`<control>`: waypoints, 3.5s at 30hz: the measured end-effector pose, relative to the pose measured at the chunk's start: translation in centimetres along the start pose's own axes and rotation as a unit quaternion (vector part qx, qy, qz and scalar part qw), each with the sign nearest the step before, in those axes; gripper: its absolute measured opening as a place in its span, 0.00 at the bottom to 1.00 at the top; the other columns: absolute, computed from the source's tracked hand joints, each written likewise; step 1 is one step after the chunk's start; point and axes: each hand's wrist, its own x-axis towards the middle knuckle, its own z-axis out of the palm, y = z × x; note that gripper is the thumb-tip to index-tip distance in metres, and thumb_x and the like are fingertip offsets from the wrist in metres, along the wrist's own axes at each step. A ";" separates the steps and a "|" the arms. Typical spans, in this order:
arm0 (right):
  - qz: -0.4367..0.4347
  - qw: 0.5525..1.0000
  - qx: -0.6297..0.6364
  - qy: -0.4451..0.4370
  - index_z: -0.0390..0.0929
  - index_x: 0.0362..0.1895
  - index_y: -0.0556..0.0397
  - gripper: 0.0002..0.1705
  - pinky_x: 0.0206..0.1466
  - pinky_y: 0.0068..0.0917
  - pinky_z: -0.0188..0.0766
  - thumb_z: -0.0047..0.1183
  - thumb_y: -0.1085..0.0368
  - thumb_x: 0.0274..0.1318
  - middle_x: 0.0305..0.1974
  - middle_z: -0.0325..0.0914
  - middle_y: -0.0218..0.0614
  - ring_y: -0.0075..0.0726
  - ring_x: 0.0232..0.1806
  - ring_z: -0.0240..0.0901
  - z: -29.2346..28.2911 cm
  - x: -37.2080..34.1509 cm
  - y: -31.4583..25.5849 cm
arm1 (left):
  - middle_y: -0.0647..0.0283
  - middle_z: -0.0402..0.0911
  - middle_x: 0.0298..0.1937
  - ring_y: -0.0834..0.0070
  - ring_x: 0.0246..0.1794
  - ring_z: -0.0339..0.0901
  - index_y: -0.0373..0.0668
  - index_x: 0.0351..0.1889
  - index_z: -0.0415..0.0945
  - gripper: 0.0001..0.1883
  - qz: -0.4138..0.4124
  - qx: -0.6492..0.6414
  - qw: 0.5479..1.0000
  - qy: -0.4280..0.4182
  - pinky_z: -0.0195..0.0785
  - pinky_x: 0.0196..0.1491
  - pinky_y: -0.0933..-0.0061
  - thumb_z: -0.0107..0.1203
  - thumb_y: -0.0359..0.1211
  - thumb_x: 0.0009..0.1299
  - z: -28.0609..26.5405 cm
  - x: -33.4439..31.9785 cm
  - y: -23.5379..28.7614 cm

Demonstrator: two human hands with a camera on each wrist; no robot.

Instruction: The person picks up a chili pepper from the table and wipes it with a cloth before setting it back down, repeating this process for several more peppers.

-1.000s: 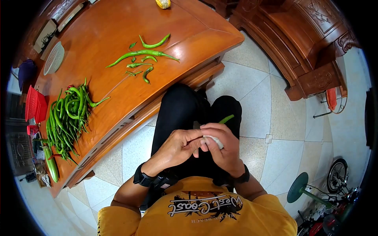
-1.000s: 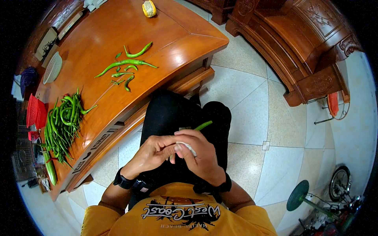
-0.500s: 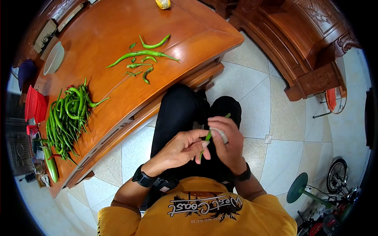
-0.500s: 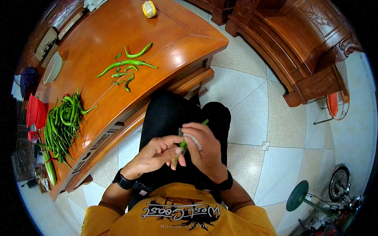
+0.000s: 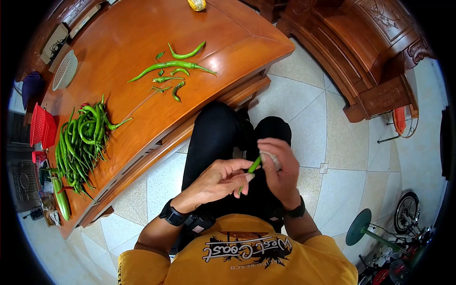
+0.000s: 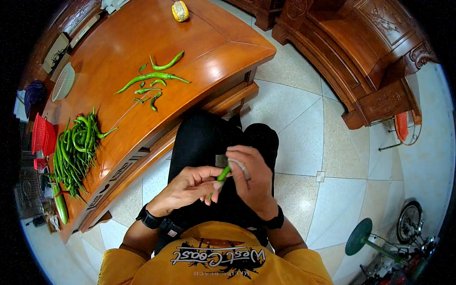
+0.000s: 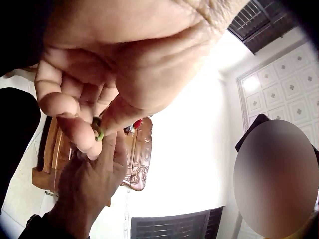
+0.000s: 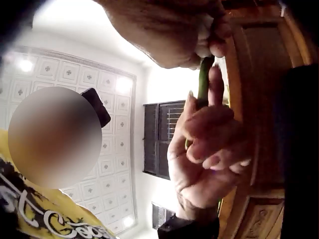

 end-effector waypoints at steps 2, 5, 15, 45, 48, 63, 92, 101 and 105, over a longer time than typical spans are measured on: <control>-0.007 0.999 0.015 -0.028 0.77 0.44 0.58 0.10 0.45 0.29 0.74 0.52 0.75 0.57 0.45 0.78 0.45 0.44 0.42 0.78 0.7 -0.5 -0.6 | 0.67 0.77 0.25 0.86 0.23 0.71 0.37 0.53 0.75 0.13 0.010 0.006 1.000 0.007 0.66 0.28 0.84 0.51 0.31 0.73 -0.1 -0.1 0.1; -0.007 0.999 0.039 -0.030 0.77 0.44 0.58 0.10 0.43 0.29 0.74 0.52 0.75 0.57 0.45 0.78 0.45 0.43 0.41 0.78 1.0 -0.7 -0.6 | 0.68 0.77 0.26 0.87 0.24 0.71 0.36 0.51 0.77 0.12 0.011 0.006 1.000 0.019 0.65 0.28 0.84 0.54 0.31 0.72 -0.3 -0.1 -0.1; 0.005 1.000 -0.004 -0.003 0.78 0.44 0.59 0.10 0.45 0.30 0.73 0.53 0.75 0.57 0.44 0.78 0.46 0.45 0.43 0.77 -0.4 0.3 0.3 | 0.70 0.78 0.28 0.87 0.26 0.71 0.35 0.50 0.79 0.12 0.024 0.026 0.999 0.016 0.66 0.29 0.83 0.57 0.30 0.70 -0.2 -0.1 -0.5; 0.026 1.000 -0.006 -0.007 0.78 0.43 0.59 0.09 0.45 0.29 0.74 0.54 0.76 0.56 0.43 0.79 0.45 0.43 0.43 0.78 -0.8 0.5 0.9 | 0.63 0.79 0.29 0.85 0.29 0.71 0.35 0.49 0.80 0.13 0.072 0.115 0.991 0.011 0.66 0.34 0.80 0.58 0.31 0.70 -0.5 -0.5 0.2; 0.008 1.000 0.008 -0.029 0.77 0.43 0.59 0.09 0.44 0.28 0.74 0.54 0.75 0.57 0.43 0.79 0.45 0.42 0.42 0.78 -0.4 0.3 0.6 | 0.63 0.78 0.29 0.83 0.29 0.70 0.35 0.51 0.78 0.13 0.056 0.065 0.996 0.038 0.66 0.34 0.80 0.55 0.31 0.72 -0.5 -0.2 -0.5; 0.007 1.000 -0.015 -0.017 0.77 0.43 0.59 0.10 0.45 0.29 0.74 0.54 0.75 0.56 0.44 0.79 0.46 0.42 0.43 0.77 -0.5 0.4 1.3 | 0.57 0.78 0.33 0.72 0.30 0.76 0.38 0.50 0.79 0.14 0.084 0.180 0.979 0.045 0.68 0.35 0.72 0.55 0.26 0.66 -0.7 -0.4 0.1; 0.000 0.999 -0.024 -0.044 0.77 0.44 0.58 0.10 0.44 0.31 0.75 0.54 0.74 0.57 0.45 0.78 0.45 0.45 0.43 0.78 0.5 -0.1 0.5 | 0.61 0.80 0.34 0.79 0.32 0.76 0.40 0.46 0.83 0.15 0.171 0.268 0.931 0.179 0.68 0.33 0.79 0.62 0.21 0.60 -0.1 0.0 -0.4; 0.010 0.999 -0.023 -0.035 0.77 0.44 0.58 0.10 0.45 0.31 0.75 0.54 0.74 0.57 0.45 0.78 0.47 0.47 0.43 0.78 0.3 0.0 0.5 | 0.62 0.81 0.33 0.79 0.32 0.76 0.41 0.45 0.84 0.14 0.153 0.228 0.940 0.201 0.69 0.35 0.80 0.63 0.21 0.60 0.1 -0.1 -0.3; 0.027 0.998 0.030 -0.058 0.77 0.44 0.57 0.10 0.45 0.30 0.75 0.55 0.72 0.57 0.45 0.78 0.46 0.47 0.44 0.79 1.5 -0.7 -0.6 | 0.61 0.82 0.34 0.78 0.33 0.77 0.41 0.44 0.84 0.14 0.169 0.227 0.935 0.212 0.70 0.37 0.80 0.63 0.21 0.60 0.1 0.1 -0.8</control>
